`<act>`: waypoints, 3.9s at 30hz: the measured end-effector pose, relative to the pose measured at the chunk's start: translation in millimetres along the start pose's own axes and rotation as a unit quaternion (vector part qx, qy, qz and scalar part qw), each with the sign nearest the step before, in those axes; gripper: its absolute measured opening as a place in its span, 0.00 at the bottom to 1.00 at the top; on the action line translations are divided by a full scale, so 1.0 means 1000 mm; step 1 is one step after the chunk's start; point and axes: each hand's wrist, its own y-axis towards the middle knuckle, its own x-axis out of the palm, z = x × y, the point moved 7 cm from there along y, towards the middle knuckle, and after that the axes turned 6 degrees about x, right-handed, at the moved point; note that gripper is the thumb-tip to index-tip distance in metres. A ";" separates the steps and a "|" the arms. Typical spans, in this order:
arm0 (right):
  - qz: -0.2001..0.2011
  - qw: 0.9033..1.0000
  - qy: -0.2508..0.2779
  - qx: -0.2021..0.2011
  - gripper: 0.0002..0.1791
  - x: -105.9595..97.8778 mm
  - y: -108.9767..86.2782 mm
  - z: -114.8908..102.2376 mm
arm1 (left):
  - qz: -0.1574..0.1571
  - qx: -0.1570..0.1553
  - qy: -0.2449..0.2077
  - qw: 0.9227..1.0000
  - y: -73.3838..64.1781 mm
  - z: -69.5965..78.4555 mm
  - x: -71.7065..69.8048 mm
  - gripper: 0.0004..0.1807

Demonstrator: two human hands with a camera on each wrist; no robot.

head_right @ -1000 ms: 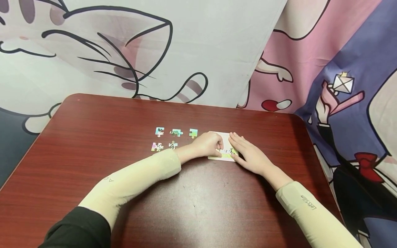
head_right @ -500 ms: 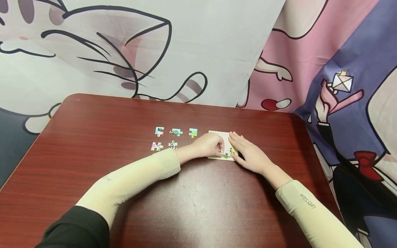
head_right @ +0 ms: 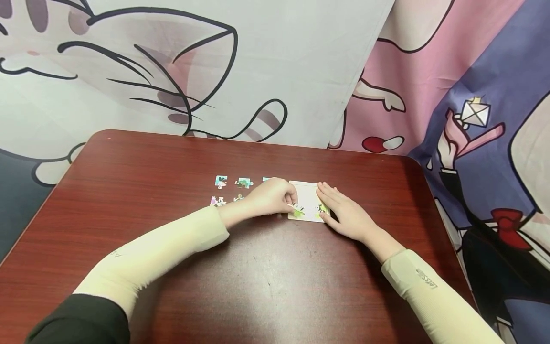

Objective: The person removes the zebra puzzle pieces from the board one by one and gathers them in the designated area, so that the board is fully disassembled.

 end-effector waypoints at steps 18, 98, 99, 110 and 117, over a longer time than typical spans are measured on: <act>-0.001 1.000 -0.001 0.005 0.39 0.001 0.000 0.002 | 0.040 -0.100 -0.130 0.986 -0.068 -0.051 -0.023 0.06; -0.023 0.999 0.014 0.019 0.37 -0.004 0.002 0.001 | -0.008 -0.098 0.123 0.988 -0.122 -0.061 -0.021 0.10; -0.022 0.999 0.015 0.019 0.37 -0.004 0.002 0.002 | -0.005 -0.096 0.122 0.988 -0.121 -0.061 -0.022 0.09; -0.003 1.000 0.020 0.007 0.37 -0.002 0.000 0.004 | 0.026 -0.070 0.117 0.990 -0.108 -0.053 -0.027 0.03; 0.006 1.000 0.012 0.008 0.40 -0.003 -0.003 0.005 | 0.020 -0.063 0.066 0.996 -0.089 -0.049 -0.024 0.03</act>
